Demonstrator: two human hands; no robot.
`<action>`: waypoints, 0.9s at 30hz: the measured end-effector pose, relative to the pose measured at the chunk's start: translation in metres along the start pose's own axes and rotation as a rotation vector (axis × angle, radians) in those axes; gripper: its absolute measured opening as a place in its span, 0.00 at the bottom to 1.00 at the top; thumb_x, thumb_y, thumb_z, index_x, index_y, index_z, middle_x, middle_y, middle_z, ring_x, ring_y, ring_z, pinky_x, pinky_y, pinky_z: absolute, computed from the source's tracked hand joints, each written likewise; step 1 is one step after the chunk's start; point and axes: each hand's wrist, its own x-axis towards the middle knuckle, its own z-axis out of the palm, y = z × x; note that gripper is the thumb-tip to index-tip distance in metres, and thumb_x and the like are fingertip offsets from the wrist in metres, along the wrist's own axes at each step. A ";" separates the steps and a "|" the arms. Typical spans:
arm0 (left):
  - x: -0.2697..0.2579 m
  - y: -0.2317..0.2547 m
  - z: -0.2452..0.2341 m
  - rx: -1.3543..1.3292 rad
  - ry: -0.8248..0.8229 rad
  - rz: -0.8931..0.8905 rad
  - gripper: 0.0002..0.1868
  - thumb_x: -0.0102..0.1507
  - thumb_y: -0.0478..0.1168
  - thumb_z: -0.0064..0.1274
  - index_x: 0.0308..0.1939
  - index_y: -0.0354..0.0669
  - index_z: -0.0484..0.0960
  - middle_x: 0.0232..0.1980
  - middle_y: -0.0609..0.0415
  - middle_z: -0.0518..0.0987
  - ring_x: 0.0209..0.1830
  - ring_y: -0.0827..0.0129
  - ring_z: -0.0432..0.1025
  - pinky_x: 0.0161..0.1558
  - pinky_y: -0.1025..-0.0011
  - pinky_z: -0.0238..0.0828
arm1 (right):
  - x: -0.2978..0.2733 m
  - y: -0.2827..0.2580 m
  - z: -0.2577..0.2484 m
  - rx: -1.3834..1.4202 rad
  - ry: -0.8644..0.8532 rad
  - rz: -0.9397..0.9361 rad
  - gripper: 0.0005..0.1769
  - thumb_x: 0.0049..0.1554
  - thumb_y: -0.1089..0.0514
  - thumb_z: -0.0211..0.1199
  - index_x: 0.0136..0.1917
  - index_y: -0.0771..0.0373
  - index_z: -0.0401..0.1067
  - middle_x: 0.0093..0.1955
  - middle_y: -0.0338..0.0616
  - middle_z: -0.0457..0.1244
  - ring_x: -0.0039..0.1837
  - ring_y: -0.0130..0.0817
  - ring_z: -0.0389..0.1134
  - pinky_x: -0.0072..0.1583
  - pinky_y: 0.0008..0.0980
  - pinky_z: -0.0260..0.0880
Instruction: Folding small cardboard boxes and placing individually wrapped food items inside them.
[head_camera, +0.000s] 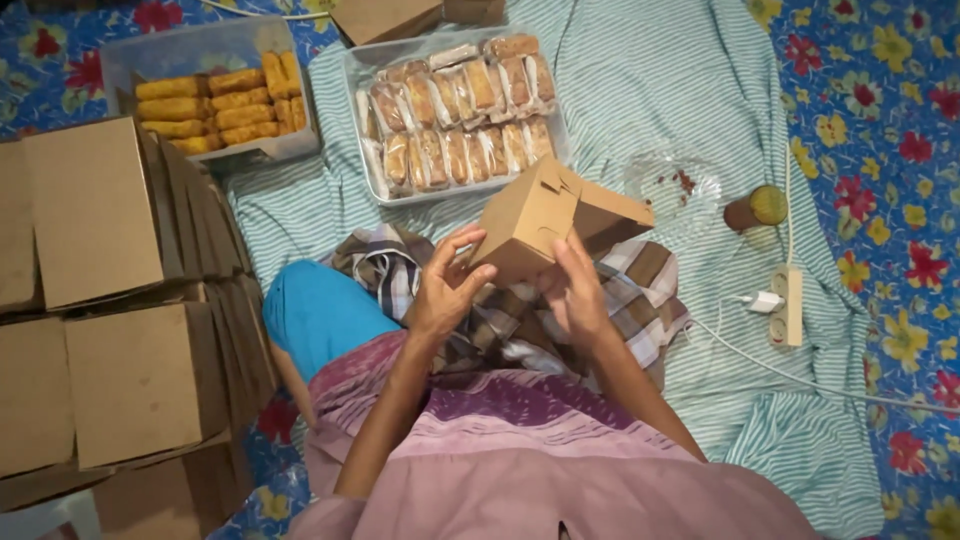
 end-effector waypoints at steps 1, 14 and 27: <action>0.000 0.001 0.000 0.001 0.001 -0.003 0.26 0.64 0.35 0.63 0.66 0.39 0.75 0.73 0.37 0.64 0.69 0.38 0.65 0.62 0.52 0.71 | 0.001 0.003 0.000 0.001 0.001 0.003 0.33 0.66 0.50 0.51 0.82 0.57 0.52 0.68 0.52 0.64 0.56 0.39 0.75 0.55 0.38 0.78; 0.006 0.069 0.027 0.515 0.158 0.463 0.12 0.64 0.38 0.64 0.51 0.46 0.86 0.52 0.52 0.79 0.57 0.55 0.76 0.59 0.60 0.73 | 0.000 -0.001 -0.001 -0.339 -0.060 -0.045 0.17 0.62 0.59 0.63 0.62 0.67 0.73 0.54 0.49 0.69 0.57 0.31 0.70 0.60 0.39 0.73; 0.008 0.063 0.023 0.469 0.111 0.487 0.22 0.56 0.42 0.73 0.51 0.42 0.84 0.51 0.45 0.80 0.53 0.51 0.78 0.53 0.59 0.76 | 0.002 0.020 -0.013 0.023 -0.038 0.073 0.21 0.64 0.57 0.57 0.67 0.72 0.69 0.60 0.57 0.69 0.62 0.44 0.72 0.62 0.44 0.75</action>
